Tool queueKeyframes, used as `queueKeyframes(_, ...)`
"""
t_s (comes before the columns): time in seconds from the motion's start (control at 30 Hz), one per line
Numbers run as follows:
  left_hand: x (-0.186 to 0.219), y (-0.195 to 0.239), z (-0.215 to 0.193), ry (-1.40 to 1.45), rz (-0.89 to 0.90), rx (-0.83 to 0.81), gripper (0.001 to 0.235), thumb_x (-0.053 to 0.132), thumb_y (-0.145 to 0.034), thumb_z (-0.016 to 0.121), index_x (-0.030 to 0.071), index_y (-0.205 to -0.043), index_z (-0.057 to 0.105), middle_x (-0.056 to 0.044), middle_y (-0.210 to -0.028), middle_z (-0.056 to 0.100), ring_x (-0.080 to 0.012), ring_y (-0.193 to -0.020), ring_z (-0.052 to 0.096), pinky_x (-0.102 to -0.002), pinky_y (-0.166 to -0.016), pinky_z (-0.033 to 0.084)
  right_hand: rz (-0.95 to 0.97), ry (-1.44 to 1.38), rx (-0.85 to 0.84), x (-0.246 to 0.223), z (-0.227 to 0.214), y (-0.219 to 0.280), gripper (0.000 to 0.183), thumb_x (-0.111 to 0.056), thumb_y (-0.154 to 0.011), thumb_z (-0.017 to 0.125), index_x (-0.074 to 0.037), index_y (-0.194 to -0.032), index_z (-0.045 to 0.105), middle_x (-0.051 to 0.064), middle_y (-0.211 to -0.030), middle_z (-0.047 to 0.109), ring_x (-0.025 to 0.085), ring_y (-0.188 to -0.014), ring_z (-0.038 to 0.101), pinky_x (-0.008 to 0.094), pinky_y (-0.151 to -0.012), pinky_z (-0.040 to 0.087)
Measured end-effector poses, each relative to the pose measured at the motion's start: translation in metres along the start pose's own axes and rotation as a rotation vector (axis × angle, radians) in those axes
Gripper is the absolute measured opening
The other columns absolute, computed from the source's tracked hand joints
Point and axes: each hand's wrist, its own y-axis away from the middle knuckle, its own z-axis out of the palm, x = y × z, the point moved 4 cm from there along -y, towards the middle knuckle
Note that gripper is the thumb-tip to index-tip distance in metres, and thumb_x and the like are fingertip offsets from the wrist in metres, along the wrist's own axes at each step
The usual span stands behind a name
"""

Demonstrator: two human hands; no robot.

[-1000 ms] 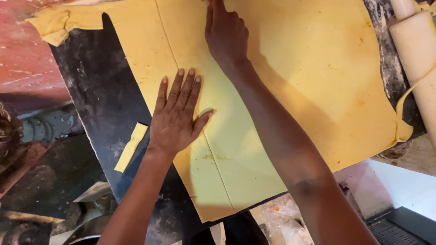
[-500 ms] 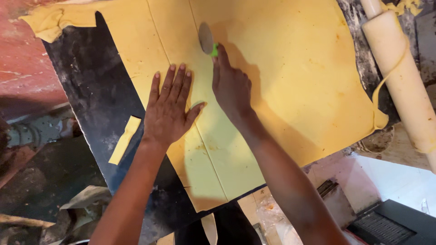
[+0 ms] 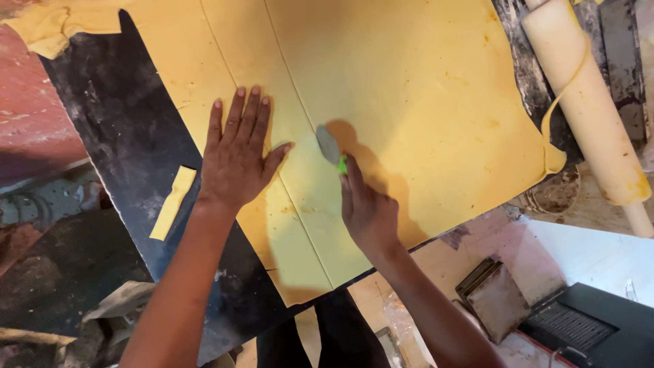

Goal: The person cuts a large sheet of dough into squares using a pizza cutter, then places a portion of a cooked filling onto each square. The person uses a scraper to clean the filling pot and places dough balls onto the filled squares.

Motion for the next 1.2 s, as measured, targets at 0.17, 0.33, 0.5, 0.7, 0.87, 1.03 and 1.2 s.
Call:
queueKeyframes(0.17, -0.001, 0.000, 0.002, 0.015, 0.000, -0.006, 0.079, 0.057, -0.111, 0.042, -0.003, -0.163, 0.038, -0.018, -0.171, 0.030, -0.0325, -0.161, 0.019, -0.056, -0.129, 0.009, 0.035, -0.046, -0.092, 0.021, -0.022, 0.072, 0.045, -0.015, -0.102, 0.061, -0.006, -0.146, 0.053, 0.011, -0.071, 0.071, 0.026, -0.049, 0.065, 0.040, -0.045, 0.050)
queueKeyframes(0.33, 0.006, 0.000, 0.002, -0.017, -0.009, -0.014, 0.076, 0.054, -0.112, 0.042, -0.003, -0.163, 0.039, -0.019, -0.172, 0.030, -0.0333, -0.161, 0.018, -0.059, -0.128, 0.008, 0.171, -0.037, -0.170, 0.049, -0.036, 0.169, 0.046, -0.016, -0.096, 0.063, -0.007, -0.141, 0.057, 0.013, -0.076, 0.075, 0.025, -0.045, 0.064, 0.037, -0.043, 0.049)
queueKeyframes(0.5, 0.021, 0.000, -0.002, -0.059, 0.025, -0.048, 0.072, 0.052, -0.112, 0.042, 0.001, -0.162, 0.041, -0.018, -0.171, 0.032, -0.0312, -0.161, 0.019, -0.060, -0.128, 0.008, 0.189, -0.052, -0.225, 0.072, -0.059, 0.238, 0.048, -0.019, -0.093, 0.063, -0.002, -0.138, 0.057, 0.012, -0.070, 0.075, 0.021, -0.046, 0.069, 0.036, -0.045, 0.051)
queueKeyframes(0.7, 0.029, -0.026, 0.001, -0.068, 0.078, -0.029, 0.070, 0.050, -0.110, 0.044, 0.003, -0.162, 0.041, -0.018, -0.170, 0.033, -0.0326, -0.160, 0.020, -0.059, -0.128, 0.008, 0.172, -0.320, 0.062, 0.069, -0.082, 0.168, 0.029, -0.012, -0.102, 0.055, 0.000, -0.128, 0.060, 0.017, -0.083, 0.070, 0.020, -0.061, 0.068, 0.033, -0.057, 0.054)
queueKeyframes(0.87, 0.020, -0.088, 0.023, -0.142, 0.069, 0.018, 0.070, 0.048, -0.111, 0.047, 0.003, -0.164, 0.041, -0.016, -0.170, 0.035, -0.0321, -0.161, 0.022, -0.056, -0.130, 0.009, 0.073, -0.338, 0.036, 0.065, -0.027, -0.047, 0.046, -0.007, -0.105, 0.055, -0.006, -0.150, 0.048, 0.023, -0.105, 0.069, 0.041, -0.085, 0.071, 0.044, -0.071, 0.058)
queueKeyframes(1.03, 0.010, -0.110, 0.034, 0.042, -0.017, 0.067, 0.070, 0.050, -0.113, 0.045, -0.001, -0.161, 0.042, -0.019, -0.168, 0.036, -0.0331, -0.158, 0.024, -0.056, -0.128, 0.009, -0.045, -0.084, 0.108, 0.049, 0.048, -0.235, 0.037, -0.020, -0.109, 0.051, -0.007, -0.143, 0.048, 0.016, -0.082, 0.072, 0.040, -0.071, 0.070, 0.053, -0.058, 0.053)
queueKeyframes(1.2, 0.009, -0.111, 0.036, 0.010, -0.057, 0.028, 0.070, 0.050, -0.114, 0.041, -0.002, -0.162, 0.040, -0.018, -0.170, 0.035, -0.0304, -0.160, 0.023, -0.052, -0.130, 0.009, -0.016, 0.010, 0.139, 0.069, 0.089, -0.285, 0.020, -0.024, -0.109, 0.049, -0.007, -0.104, 0.059, 0.013, -0.075, 0.070, 0.039, -0.068, 0.070, 0.053, -0.054, 0.053)
